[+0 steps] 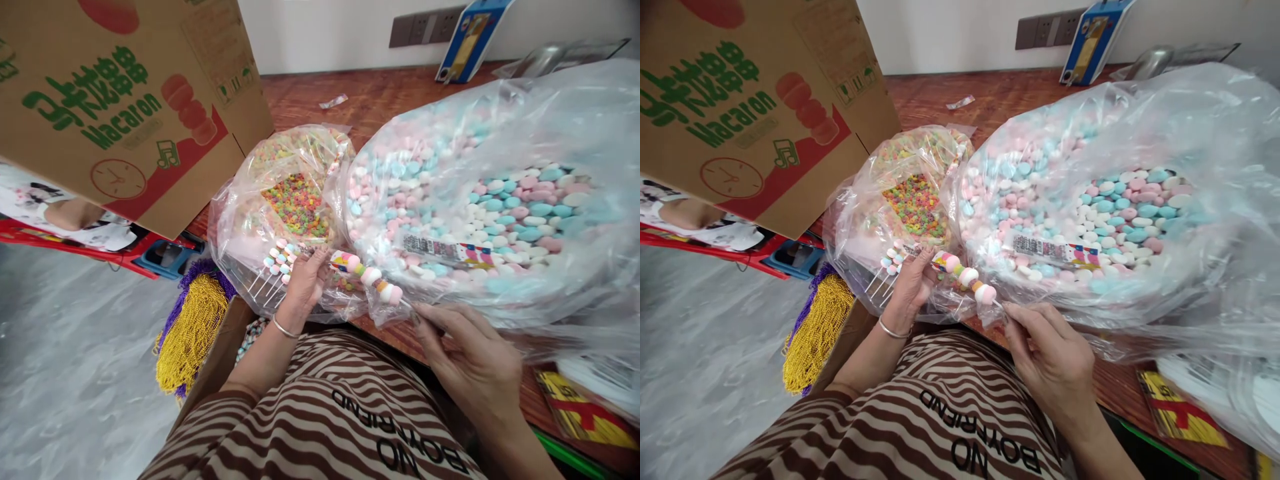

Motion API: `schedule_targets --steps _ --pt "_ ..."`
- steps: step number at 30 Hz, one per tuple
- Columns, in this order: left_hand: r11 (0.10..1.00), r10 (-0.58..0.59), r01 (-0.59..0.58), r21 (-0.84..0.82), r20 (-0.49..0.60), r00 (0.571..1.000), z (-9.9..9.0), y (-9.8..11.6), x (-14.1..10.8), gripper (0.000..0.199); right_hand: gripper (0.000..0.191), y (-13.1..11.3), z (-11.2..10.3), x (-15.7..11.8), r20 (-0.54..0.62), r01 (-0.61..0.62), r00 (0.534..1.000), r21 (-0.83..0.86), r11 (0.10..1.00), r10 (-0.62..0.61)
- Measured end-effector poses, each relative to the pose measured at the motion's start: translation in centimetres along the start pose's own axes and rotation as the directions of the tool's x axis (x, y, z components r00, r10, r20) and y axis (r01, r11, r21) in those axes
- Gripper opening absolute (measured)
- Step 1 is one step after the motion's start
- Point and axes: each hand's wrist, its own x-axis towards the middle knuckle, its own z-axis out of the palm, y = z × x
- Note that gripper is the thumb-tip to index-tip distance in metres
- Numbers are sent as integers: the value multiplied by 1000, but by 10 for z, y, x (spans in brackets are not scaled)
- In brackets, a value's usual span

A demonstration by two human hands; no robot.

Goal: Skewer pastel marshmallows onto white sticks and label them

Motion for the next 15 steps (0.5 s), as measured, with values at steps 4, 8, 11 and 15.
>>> schedule_targets --steps 4,8,11,15 --pt "993 -87 91 -70 57 995 12 2 -3 16 12 1 10 -3 -39 -77 996 52 996 79" --pt "977 -134 141 -161 54 989 28 2 -5 18 16 2 23 -10 -92 -86 992 50 995 90" --pt "961 -150 150 -233 16 989 38 -1 -5 19 17 4 36 -17 -128 -18 992 -33 999 14" --pt "948 -178 182 -262 41 983 46 -6 -5 20 9 6 49 -24 -115 20 993 -152 988 -38"
